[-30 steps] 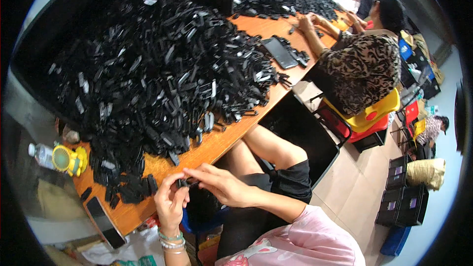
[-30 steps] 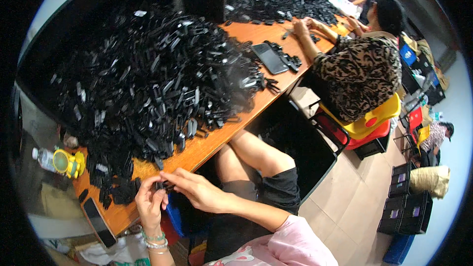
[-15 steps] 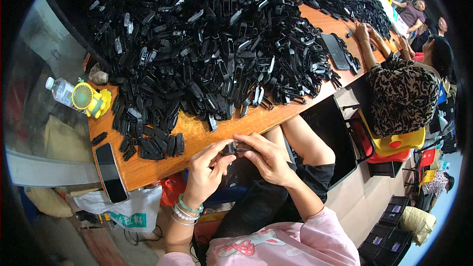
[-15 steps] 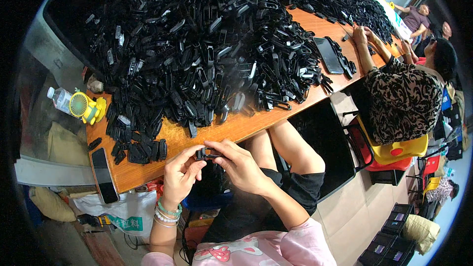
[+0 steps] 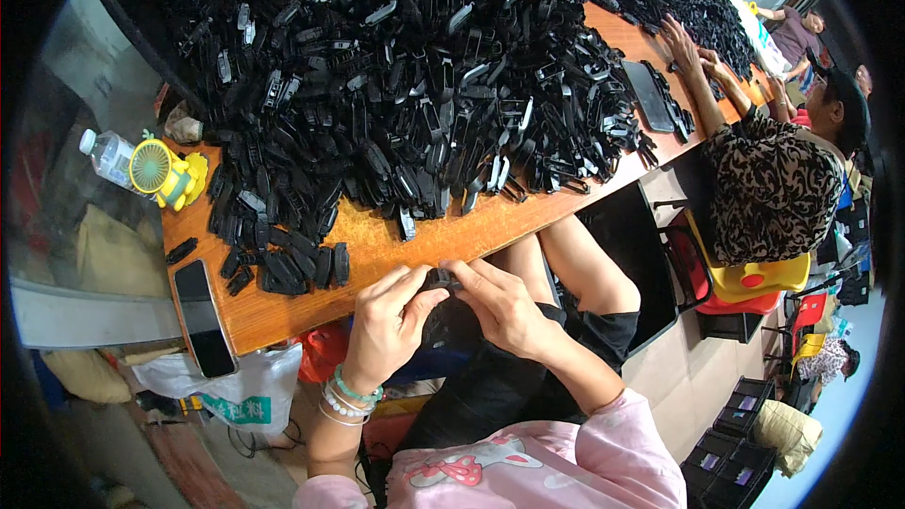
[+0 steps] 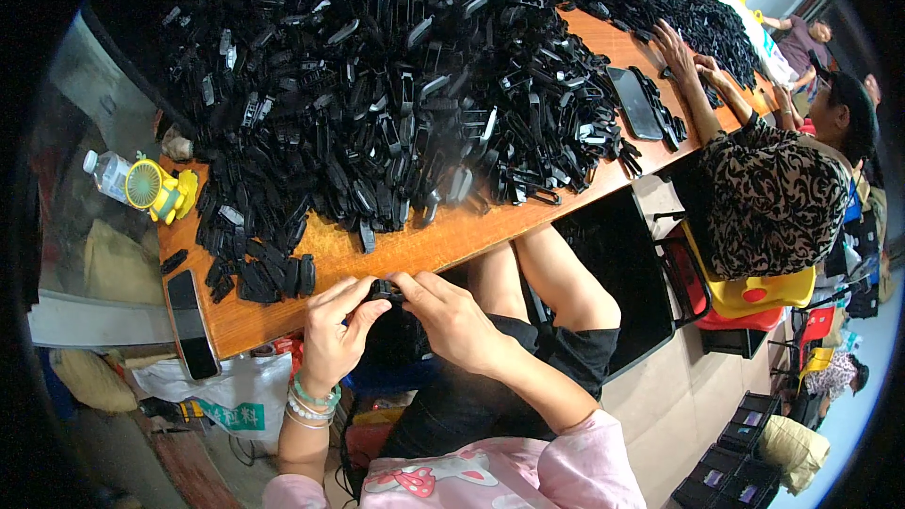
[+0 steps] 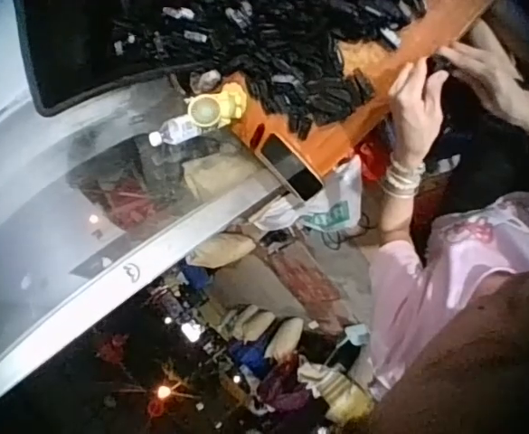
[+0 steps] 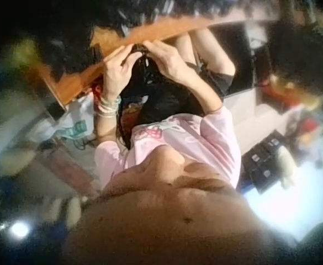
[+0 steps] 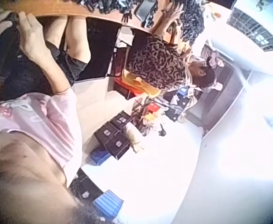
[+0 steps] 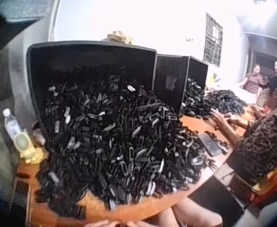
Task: The person repeatedly picks up plastic components from a pile on the table and fits them together by hand. The person also lifts and adjusts a small portable fan on the table before continuing to assemble the plastic pieces.
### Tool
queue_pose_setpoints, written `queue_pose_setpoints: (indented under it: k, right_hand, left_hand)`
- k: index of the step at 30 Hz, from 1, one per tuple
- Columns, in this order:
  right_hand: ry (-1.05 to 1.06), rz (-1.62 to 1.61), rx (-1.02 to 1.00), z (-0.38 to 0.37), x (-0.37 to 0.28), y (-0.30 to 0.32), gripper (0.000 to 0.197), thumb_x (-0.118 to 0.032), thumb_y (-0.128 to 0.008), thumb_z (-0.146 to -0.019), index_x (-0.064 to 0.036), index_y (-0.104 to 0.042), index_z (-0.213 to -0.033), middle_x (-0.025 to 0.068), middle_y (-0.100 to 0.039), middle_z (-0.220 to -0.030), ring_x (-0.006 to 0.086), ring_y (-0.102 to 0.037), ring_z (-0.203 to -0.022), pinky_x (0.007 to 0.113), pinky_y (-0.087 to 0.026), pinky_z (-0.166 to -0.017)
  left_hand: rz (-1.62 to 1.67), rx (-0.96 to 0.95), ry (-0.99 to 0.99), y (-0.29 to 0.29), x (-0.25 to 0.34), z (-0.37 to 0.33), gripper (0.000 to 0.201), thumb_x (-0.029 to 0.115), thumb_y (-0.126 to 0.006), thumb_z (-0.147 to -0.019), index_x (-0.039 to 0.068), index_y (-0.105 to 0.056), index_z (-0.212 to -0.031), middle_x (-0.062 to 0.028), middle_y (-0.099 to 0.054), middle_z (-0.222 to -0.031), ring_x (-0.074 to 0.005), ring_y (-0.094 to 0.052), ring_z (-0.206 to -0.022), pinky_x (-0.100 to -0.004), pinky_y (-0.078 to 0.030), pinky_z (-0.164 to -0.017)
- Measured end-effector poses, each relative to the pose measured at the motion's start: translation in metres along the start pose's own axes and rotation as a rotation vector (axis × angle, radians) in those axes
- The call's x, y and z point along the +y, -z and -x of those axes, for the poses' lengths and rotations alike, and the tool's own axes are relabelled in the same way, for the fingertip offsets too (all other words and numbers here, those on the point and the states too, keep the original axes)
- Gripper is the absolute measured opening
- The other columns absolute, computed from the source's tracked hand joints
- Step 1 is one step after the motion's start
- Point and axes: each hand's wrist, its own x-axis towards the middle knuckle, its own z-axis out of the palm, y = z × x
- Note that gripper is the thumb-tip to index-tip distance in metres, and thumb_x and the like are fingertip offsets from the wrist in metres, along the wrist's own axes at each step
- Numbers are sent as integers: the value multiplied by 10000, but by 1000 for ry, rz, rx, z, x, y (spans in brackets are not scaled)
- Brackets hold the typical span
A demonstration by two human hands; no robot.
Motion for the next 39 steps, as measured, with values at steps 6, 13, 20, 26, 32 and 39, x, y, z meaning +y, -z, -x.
queue_pose_setpoints:
  k: [6, 13, 20, 26, 32, 39]
  right_hand:
    - [-9, 81, 68, 1, -2, -10, 512, 67, -588, -772, 1, -455, -1262, 174, -538, -952, 347, -563, -822, 388, -486, -700]
    - [-197, -234, 220, -4, -14, -15, 424, -53, -698, -765, -3, -567, -1165, 143, -570, -1050, 239, -592, -883, 296, -478, -725]
    - [-379, -549, 185, 8, -3, -21, 266, -34, -730, -740, 14, -618, -976, 80, -602, -881, 138, -579, -745, 263, -471, -637]
    - [-405, -213, -59, -6, 7, -7, 259, -55, -705, -764, 27, -606, -989, 122, -596, -822, 199, -588, -711, 293, -473, -644]
    - [-354, 279, 435, -48, 56, 7, 131, -98, -592, -878, 23, -589, -928, 122, -585, -663, 195, -560, -541, 308, -443, -525]
    - [-454, 414, 455, -56, 62, -2, 273, -245, -687, -823, 5, -587, -875, 109, -570, -616, 218, -550, -535, 318, -443, -537]
  left_hand:
    - [62, 60, 127, -16, 6, 5, 232, 79, -642, -838, -103, -598, -975, -140, -582, -777, -209, -574, -621, -279, -453, -563]
    - [641, 150, 248, -20, -19, 18, 299, 71, -663, -833, -57, -611, -1098, -56, -600, -973, -87, -551, -707, -194, -457, -586]
    - [830, 36, 479, -16, -22, 36, 296, 102, -684, -820, 3, -637, -1095, -39, -614, -868, -80, -547, -650, -197, -435, -523]
    - [-380, 341, 144, 11, -39, 26, 281, 189, -701, -795, -9, -600, -967, -124, -549, -897, -252, -580, -738, -331, -469, -582]
    - [-810, 243, 232, 18, -43, 8, 260, 152, -674, -786, 19, -492, -915, -136, -507, -875, -352, -563, -761, -425, -447, -621]
    - [-675, 236, -56, 7, -55, 12, 201, 82, -640, -815, 9, -489, -925, -142, -512, -828, -319, -555, -735, -400, -461, -611]
